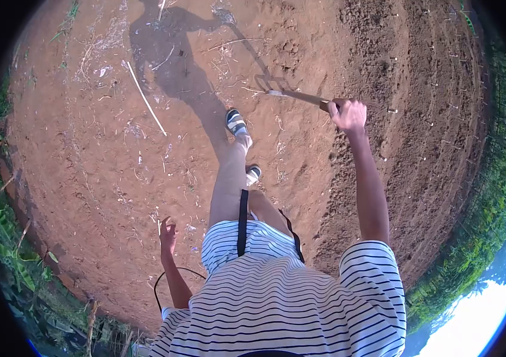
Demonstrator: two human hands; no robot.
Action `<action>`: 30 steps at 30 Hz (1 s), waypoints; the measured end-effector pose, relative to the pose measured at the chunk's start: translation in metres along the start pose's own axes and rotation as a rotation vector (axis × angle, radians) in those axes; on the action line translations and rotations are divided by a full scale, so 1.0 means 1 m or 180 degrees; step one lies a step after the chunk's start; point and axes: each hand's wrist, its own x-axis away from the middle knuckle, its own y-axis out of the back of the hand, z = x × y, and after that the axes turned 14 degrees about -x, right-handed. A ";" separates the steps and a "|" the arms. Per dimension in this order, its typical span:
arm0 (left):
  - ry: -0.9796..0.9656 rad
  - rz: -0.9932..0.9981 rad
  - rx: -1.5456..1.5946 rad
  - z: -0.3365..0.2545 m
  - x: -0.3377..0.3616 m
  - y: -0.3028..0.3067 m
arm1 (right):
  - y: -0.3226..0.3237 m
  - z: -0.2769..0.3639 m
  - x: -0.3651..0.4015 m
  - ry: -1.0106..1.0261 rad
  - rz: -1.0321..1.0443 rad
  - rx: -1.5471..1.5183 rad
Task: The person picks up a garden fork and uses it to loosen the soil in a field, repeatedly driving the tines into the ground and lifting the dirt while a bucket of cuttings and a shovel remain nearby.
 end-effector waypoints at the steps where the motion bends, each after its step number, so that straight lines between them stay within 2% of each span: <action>1: 0.0028 0.0004 -0.0030 -0.001 0.000 -0.001 | 0.008 0.008 -0.009 -0.0019 0.0027 -0.0024; 3: 0.0135 -0.0147 0.0139 -0.011 0.003 0.000 | 0.043 0.036 -0.033 -0.1288 0.1552 -0.0147; 4: 0.0269 0.0070 0.0101 -0.009 -0.005 -0.002 | 0.057 0.047 -0.044 -0.1679 0.1917 -0.0198; 7: 0.0285 0.0635 -0.0265 -0.048 -0.009 -0.001 | 0.060 0.049 -0.048 -0.1437 0.1805 -0.0226; 9: 0.0196 0.0666 -0.0155 -0.072 -0.011 0.002 | 0.064 0.053 -0.045 -0.1507 0.1905 -0.0204; 11: -0.0241 0.0252 0.0176 -0.098 -0.018 0.002 | 0.063 0.049 -0.046 -0.1558 0.1973 -0.0169; 13: -0.0155 0.0350 0.0312 -0.123 -0.019 0.007 | 0.054 0.045 -0.040 -0.1345 0.1724 -0.0037; 15: -0.0258 0.0387 0.0143 -0.147 -0.020 0.011 | 0.054 0.041 -0.039 -0.1435 0.1698 -0.0235; 19: -0.0341 0.0358 0.0188 -0.167 -0.021 0.010 | 0.059 0.040 -0.047 -0.1276 0.1921 -0.0166; 21: -0.0348 0.0293 0.0193 -0.173 -0.022 0.007 | 0.063 0.041 -0.052 -0.1307 0.2322 -0.0320; 23: -0.0302 0.0287 0.0181 -0.176 -0.017 0.005 | 0.069 0.044 -0.044 -0.1380 0.2345 -0.0489; 27: -0.0128 0.0490 -0.0030 -0.177 -0.026 -0.005 | 0.066 0.039 -0.042 -0.1119 0.2121 -0.0612; 30: -0.0016 0.0427 -0.0006 -0.209 -0.019 -0.008 | 0.066 0.031 -0.047 -0.1050 0.2404 -0.0886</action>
